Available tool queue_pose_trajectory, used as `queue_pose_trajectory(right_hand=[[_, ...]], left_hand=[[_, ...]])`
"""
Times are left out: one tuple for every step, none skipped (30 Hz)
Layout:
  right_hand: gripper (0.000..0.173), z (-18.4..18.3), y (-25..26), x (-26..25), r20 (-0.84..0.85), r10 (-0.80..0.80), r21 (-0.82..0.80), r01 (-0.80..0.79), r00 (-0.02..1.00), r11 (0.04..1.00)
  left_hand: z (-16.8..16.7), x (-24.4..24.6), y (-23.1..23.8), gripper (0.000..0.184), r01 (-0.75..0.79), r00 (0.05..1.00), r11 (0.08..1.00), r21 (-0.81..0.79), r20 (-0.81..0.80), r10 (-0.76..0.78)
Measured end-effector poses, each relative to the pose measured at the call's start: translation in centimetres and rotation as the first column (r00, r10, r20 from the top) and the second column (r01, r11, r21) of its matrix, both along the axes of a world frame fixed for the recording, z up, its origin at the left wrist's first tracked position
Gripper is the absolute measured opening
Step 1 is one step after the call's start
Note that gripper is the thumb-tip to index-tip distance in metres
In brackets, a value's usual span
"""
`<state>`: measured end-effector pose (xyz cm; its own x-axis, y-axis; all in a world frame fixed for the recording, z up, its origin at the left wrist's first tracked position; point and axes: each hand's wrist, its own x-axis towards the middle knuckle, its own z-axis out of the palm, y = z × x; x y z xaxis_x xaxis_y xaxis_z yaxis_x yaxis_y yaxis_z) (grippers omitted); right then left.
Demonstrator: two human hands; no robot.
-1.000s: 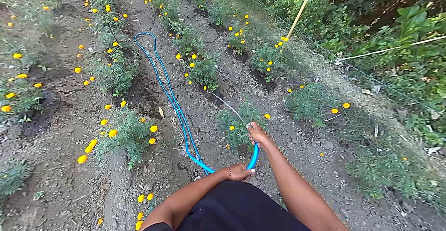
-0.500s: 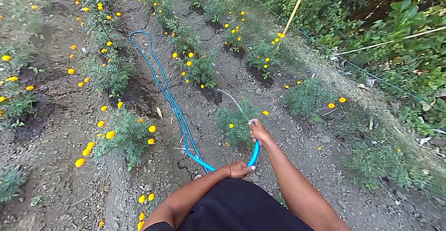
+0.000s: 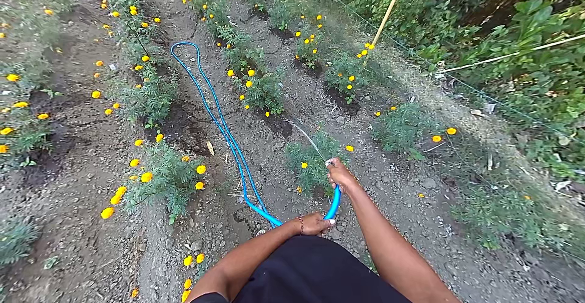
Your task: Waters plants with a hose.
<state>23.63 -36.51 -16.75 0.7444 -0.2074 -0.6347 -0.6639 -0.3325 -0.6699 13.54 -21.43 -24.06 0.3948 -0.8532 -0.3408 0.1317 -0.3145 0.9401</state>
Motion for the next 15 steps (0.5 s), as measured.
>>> queue_pose_trajectory(right_hand=[[0.025,0.13,0.14,0.03,0.001,0.014,0.001,-0.014,1.0,1.0],[0.025,0.23,0.3,0.08,0.001,0.028,0.007,-0.028,1.0,1.0],[0.025,0.32,0.47,0.13,0.005,0.038,0.015,-0.038,0.999,0.999],[0.026,0.45,0.62,0.17,0.011,0.043,0.024,-0.043,0.999,0.999],[0.026,0.52,0.73,0.2,0.017,0.044,0.035,-0.044,0.999,0.998],[0.027,0.53,0.79,0.23,0.02,0.041,0.043,-0.042,0.999,0.998],[0.026,0.48,0.81,0.25,0.02,0.035,0.047,-0.035,0.999,0.998],[0.026,0.39,0.78,0.26,0.018,0.027,0.049,-0.028,0.999,0.998],[0.026,0.21,0.73,0.29,0.015,0.02,0.047,-0.021,1.0,0.999],[0.026,0.02,0.69,0.33,0.012,0.018,0.04,-0.019,1.0,0.999],[0.026,-0.1,0.68,0.33,0.01,0.023,0.034,-0.023,1.0,0.999],[0.026,-0.14,0.69,0.31,0.007,0.031,0.031,-0.031,0.999,0.999],[0.026,-0.06,0.77,0.3,0.004,0.041,0.031,-0.041,0.999,0.999],[0.026,0.09,0.92,0.32,0.004,0.051,0.035,-0.051,0.999,0.998],[0.027,0.3,1.12,0.35,0.006,0.056,0.043,-0.056,0.998,0.997]], left_hand=[[0.02,0.0,0.02,0.048,-0.002,1.0,1.0,-0.004,-0.002,0.002],[0.06,-0.01,0.05,0.048,-0.004,1.0,1.0,-0.006,-0.003,0.004],[0.13,-0.03,0.1,0.048,-0.004,1.0,1.0,-0.006,-0.002,0.004],[0.2,-0.03,0.13,0.049,-0.006,1.0,1.0,-0.004,0.0,0.006],[0.25,-0.04,0.15,0.05,-0.016,1.0,1.0,0.0,-0.002,0.016],[0.22,-0.08,0.19,0.051,-0.026,1.0,1.0,0.002,-0.006,0.026],[0.23,-0.08,0.26,0.05,-0.03,0.999,1.0,0.004,-0.013,0.03],[0.26,-0.08,0.31,0.05,-0.032,0.999,0.999,0.007,-0.017,0.033],[0.34,-0.06,0.37,0.049,-0.031,0.999,0.999,0.008,-0.019,0.031],[0.31,-0.03,0.42,0.049,-0.028,0.999,1.0,0.006,-0.016,0.028],[0.26,-0.01,0.45,0.049,-0.024,1.0,1.0,0.003,-0.011,0.024],[0.23,0.01,0.47,0.05,-0.02,1.0,1.0,0.001,-0.005,0.02],[0.2,0.02,0.49,0.05,-0.017,1.0,1.0,-0.002,-0.002,0.017],[0.15,0.02,0.53,0.05,-0.019,1.0,1.0,-0.007,-0.004,0.019],[0.06,0.01,0.56,0.049,-0.025,1.0,1.0,-0.011,-0.011,0.025]])
